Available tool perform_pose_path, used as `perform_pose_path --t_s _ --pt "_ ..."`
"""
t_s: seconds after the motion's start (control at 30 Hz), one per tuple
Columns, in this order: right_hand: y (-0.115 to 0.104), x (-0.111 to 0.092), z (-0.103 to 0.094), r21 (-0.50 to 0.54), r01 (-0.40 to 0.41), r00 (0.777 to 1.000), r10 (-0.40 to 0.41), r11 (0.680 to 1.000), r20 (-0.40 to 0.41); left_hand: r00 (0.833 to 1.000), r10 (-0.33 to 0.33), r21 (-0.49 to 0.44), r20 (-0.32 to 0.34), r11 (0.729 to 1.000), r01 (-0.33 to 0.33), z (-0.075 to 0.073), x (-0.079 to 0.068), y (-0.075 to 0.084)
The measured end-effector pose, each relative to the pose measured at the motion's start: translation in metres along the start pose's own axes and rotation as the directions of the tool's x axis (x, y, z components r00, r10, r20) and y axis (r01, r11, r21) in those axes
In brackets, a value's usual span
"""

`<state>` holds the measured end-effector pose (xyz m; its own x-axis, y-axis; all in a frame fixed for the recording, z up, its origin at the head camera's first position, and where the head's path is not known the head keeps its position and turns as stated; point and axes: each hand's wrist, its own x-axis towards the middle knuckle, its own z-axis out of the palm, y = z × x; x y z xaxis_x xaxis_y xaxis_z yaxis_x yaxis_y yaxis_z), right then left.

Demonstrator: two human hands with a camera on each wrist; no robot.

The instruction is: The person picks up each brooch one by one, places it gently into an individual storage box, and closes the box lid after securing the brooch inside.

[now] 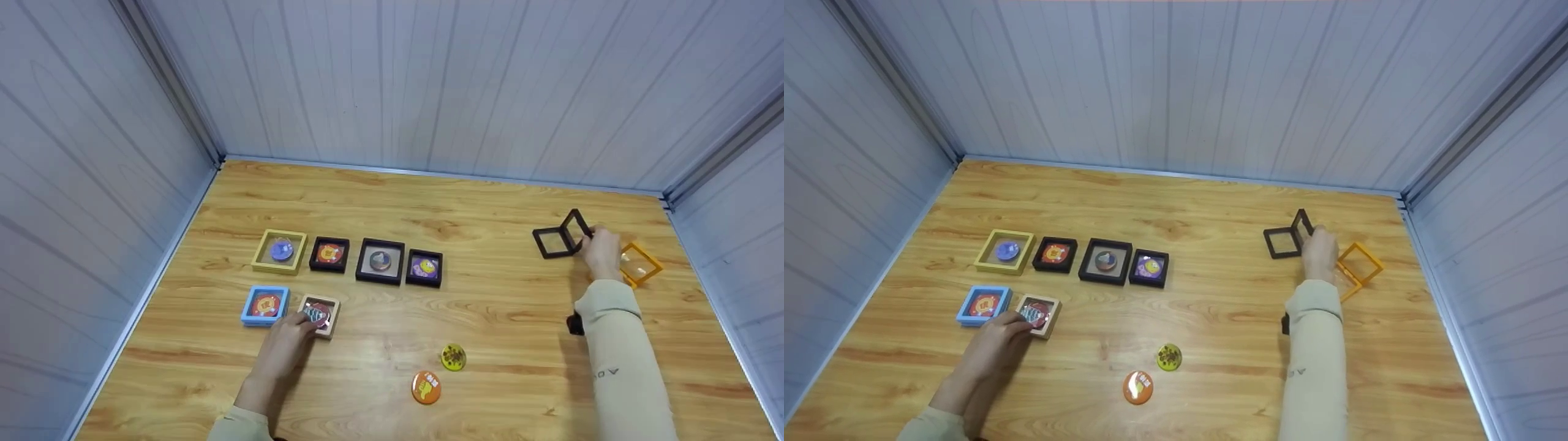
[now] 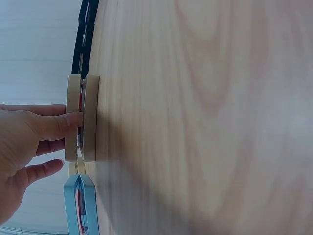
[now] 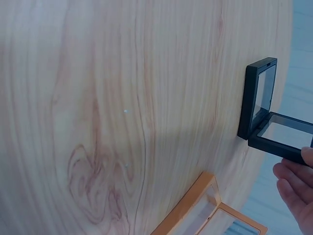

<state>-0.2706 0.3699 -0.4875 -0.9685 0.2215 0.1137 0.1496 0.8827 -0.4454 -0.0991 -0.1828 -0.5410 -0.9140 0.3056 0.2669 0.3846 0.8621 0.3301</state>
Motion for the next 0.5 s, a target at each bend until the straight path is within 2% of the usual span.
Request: perform_pose_path --t_s 0.23,0.5 --pt "0.002 -0.011 0.0 0.016 0.029 1.0 -0.029 0.999 0.011 0.999 -0.032 0.017 -0.007 0.999 0.032 0.0 0.006 -0.003" --pt "0.003 -0.023 0.005 0.027 0.107 0.993 -0.105 0.994 -0.047 0.998 -0.061 -0.01 0.002 0.998 0.061 0.0 0.013 -0.005"
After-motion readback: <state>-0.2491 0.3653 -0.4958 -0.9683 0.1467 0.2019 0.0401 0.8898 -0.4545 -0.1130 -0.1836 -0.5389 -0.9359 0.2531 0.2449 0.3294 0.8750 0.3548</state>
